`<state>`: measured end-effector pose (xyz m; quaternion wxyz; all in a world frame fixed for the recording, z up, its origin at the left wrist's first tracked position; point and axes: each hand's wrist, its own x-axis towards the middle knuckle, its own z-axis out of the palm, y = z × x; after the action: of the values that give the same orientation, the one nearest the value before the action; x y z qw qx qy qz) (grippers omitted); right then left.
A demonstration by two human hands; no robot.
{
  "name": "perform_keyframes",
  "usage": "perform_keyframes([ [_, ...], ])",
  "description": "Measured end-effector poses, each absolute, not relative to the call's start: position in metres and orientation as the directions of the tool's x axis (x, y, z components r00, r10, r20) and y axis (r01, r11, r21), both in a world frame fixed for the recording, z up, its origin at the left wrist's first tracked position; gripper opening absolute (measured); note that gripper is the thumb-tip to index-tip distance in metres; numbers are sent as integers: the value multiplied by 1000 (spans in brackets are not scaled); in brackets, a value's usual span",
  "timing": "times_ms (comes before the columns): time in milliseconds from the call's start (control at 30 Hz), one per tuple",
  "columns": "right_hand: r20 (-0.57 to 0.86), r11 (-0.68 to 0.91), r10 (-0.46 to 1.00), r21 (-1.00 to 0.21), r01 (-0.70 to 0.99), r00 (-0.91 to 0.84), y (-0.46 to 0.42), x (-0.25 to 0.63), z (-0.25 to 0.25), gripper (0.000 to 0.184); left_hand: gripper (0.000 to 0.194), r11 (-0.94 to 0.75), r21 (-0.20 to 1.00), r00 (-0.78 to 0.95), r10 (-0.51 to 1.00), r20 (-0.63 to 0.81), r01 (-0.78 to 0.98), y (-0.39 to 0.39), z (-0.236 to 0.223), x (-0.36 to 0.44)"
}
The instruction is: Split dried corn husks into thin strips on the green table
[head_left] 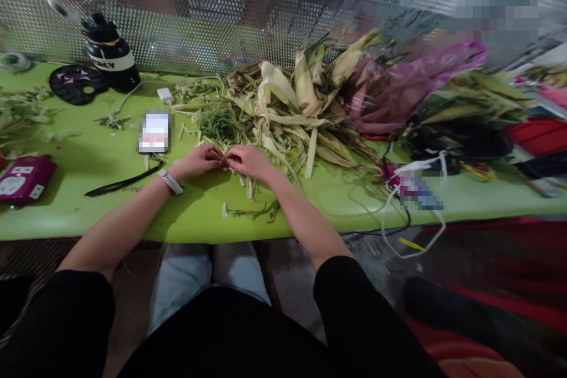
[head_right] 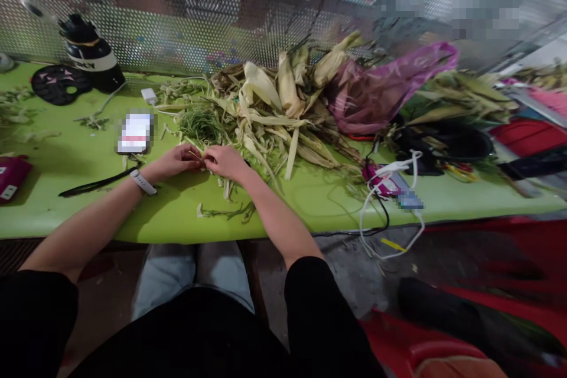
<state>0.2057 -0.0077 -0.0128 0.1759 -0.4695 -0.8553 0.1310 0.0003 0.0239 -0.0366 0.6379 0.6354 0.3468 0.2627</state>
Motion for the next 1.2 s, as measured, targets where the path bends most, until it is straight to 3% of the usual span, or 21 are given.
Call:
perform_keyframes([
  [167,165,533,845,-339,775,-509,-10,207,-11,28,32,90,994,624,774,-111,65,28,-44,0],
  [333,179,585,811,-264,767,-557,-9,205,-12,25,27,101,992,620,774,-128,79,27,-42,0],
  [733,188,572,820,-265,776,-540,-10,203,-13,18,27,102,992,618,777,-123,69,23,-39,1],
  [967,199,554,832,-253,793,-518,-15,202,-11,18,22,-39,981,634,768,-93,191,25,-40,-1],
  [1200,205,540,841,-237,808,-502,-20,199,-10,17,20,-159,970,687,727,-10,182,28,-44,-1],
])
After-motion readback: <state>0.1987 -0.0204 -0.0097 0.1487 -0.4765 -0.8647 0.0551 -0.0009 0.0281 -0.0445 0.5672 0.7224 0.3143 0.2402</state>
